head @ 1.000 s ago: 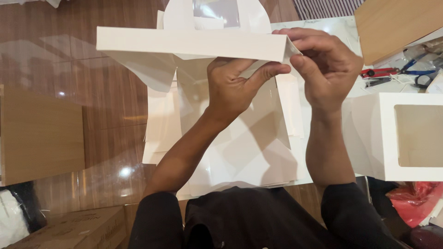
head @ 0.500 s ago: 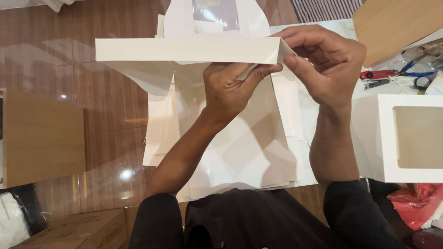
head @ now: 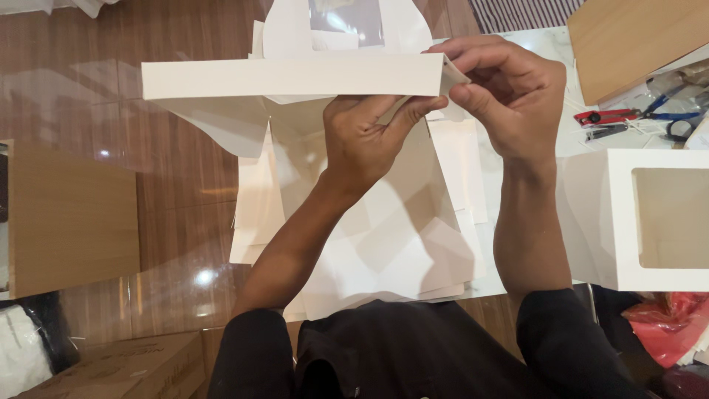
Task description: The person folds flat white cardboard boxes with clear plastic windows into open three-dimensional boxes, pressing the sides and tabs to shape each one and stacking the finished boxes on the table with the other completed boxes.
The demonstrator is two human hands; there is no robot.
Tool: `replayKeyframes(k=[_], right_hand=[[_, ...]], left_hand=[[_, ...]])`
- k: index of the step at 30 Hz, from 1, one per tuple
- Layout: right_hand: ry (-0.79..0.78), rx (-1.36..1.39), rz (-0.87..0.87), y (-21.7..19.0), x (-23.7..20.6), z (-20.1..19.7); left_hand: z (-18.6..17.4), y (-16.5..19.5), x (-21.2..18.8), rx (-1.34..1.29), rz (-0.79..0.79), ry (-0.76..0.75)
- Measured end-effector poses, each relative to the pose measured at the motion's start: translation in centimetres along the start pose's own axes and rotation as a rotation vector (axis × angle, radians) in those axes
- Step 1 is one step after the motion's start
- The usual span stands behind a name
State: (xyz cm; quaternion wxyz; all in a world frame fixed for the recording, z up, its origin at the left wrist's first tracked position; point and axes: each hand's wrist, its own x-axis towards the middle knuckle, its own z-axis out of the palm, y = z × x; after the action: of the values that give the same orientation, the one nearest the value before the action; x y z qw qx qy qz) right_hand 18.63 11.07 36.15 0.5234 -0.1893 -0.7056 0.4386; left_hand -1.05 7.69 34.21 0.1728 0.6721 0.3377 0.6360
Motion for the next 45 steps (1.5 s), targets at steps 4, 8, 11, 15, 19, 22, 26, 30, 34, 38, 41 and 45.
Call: replayKeyframes(k=[4, 8, 11, 15, 19, 22, 26, 30, 34, 38, 41, 45], right_hand=[[-0.087, 0.014, -0.005, -0.4, 0.8, -0.7], [-0.177, 0.004, -0.040, -0.8, 1.7, -1.5], [-0.228, -0.040, -0.047, -1.2, 2.4, -1.9], [-0.263, -0.058, -0.067, -1.5, 2.6, -2.0], [-0.210, -0.037, -0.064, -1.4, 1.8, -1.1], [-0.183, -0.010, -0.061, -1.2, 1.0, -0.5], [-0.129, -0.034, -0.008, -0.8, 0.2, -0.5], [-0.017, -0.054, -0.082, 0.0, -0.7, -0.3], [0.075, 0.060, -0.041, 0.7, -1.7, 0.0], [0.051, 0.027, -0.030, 0.9, -2.0, 0.0], [0.064, -0.021, -0.021, 0.7, -2.0, 0.3], [0.077, -0.038, -0.014, 0.3, -2.0, 1.4]], left_hand=[[-0.3, 0.3, -0.1, -0.020, 0.040, -0.007], [-0.5, 0.9, 0.0, -0.050, 0.040, -0.016], [-0.8, 1.2, -0.1, -0.032, 0.069, -0.030], [-0.8, 1.4, -0.2, -0.048, 0.037, -0.044], [-0.5, 1.1, -0.3, 0.043, 0.071, 0.003], [-0.5, 0.8, -0.4, -0.011, 0.053, 0.028], [-0.9, 0.4, -0.4, -0.013, 0.059, -0.020], [-0.9, 0.2, -0.4, -0.069, 0.036, -0.053], [-0.8, 0.0, -0.6, -0.018, 0.055, -0.056], [-0.9, -0.6, -0.8, -0.099, 0.021, -0.073], [-1.0, -1.0, -0.8, -0.130, 0.007, -0.078], [-0.7, -1.3, -1.1, -0.091, 0.030, -0.043]])
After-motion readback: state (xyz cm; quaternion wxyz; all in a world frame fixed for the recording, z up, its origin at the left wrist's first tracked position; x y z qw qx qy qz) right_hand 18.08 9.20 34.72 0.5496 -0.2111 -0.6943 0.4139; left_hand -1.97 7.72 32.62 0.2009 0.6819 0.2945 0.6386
